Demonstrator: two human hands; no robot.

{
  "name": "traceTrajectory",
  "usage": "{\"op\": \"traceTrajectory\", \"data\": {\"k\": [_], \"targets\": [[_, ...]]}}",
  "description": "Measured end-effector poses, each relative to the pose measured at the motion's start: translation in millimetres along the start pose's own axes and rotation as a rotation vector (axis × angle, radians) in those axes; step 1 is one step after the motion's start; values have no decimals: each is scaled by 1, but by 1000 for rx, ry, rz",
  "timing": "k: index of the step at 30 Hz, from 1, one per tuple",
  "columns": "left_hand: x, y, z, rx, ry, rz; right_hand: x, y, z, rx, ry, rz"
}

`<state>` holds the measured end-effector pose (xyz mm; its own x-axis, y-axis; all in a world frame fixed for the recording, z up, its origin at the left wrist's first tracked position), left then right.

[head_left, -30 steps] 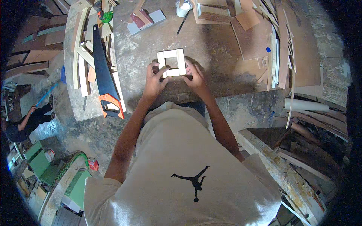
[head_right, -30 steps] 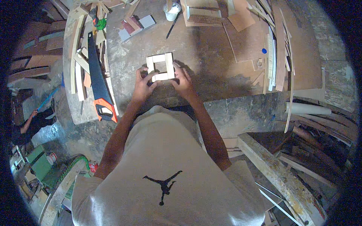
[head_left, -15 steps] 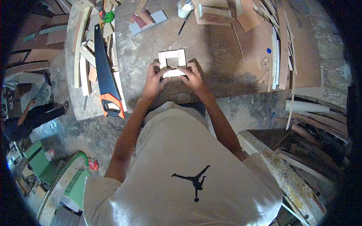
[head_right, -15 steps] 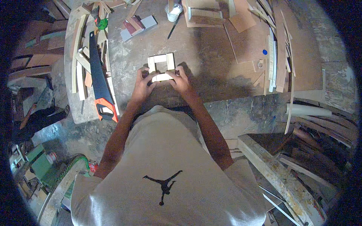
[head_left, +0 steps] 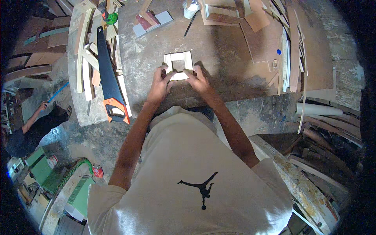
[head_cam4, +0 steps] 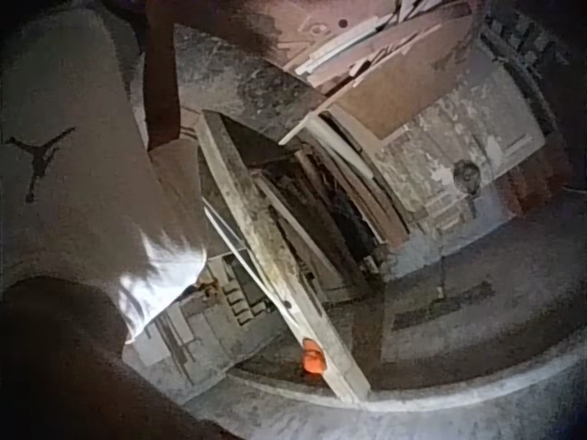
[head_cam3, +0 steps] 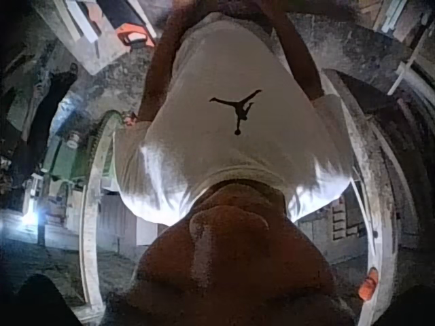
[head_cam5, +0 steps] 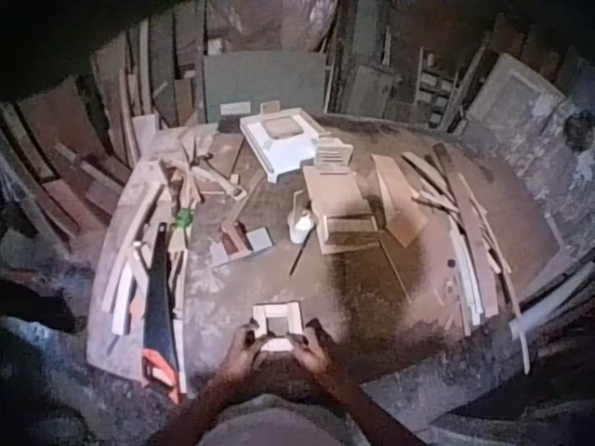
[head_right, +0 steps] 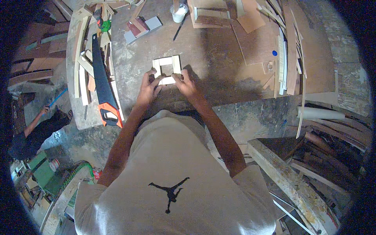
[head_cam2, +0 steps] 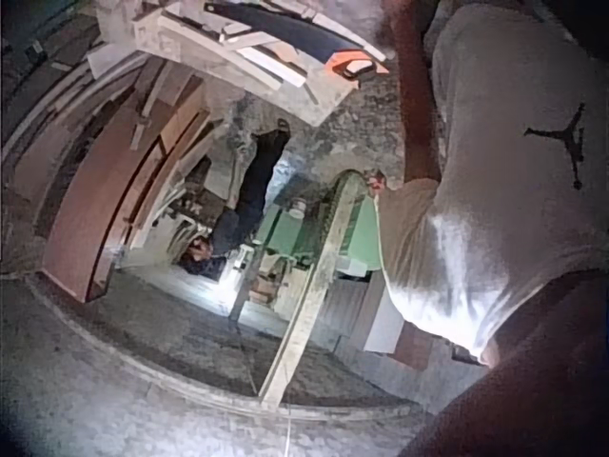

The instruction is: Cutting and assembling small wooden pieces into a square frame structure.

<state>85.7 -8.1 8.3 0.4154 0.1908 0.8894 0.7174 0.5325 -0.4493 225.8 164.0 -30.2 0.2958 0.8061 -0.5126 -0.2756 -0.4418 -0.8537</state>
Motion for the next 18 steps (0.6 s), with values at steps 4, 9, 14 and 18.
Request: {"op": "traceTrajectory", "data": {"k": [4, 9, 14, 18], "targets": [[3, -1, 0, 20, 63, 48, 3, -6, 0, 64, -180, -194], [1, -2, 0, -38, 22, 73, -2, -9, 2, 1, -98, -144], [-1, -2, 0, 21, 100, 57, 2, -5, 0, 11, -103, -43], [-1, -3, 0, 11, 92, 40, 4, -4, 1, 5, -90, -125]]}}
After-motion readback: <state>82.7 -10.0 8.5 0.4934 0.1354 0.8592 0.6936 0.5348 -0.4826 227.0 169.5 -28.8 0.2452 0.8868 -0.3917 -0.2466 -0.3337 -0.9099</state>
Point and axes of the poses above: each hand's wrist, its own z-axis towards the middle knuckle, its own y-axis out of the palm, x = y × z, the point moved 1 cm from there along z, towards the middle knuckle, and after that the axes turned 14 degrees about -z, right-handed, at the moved point
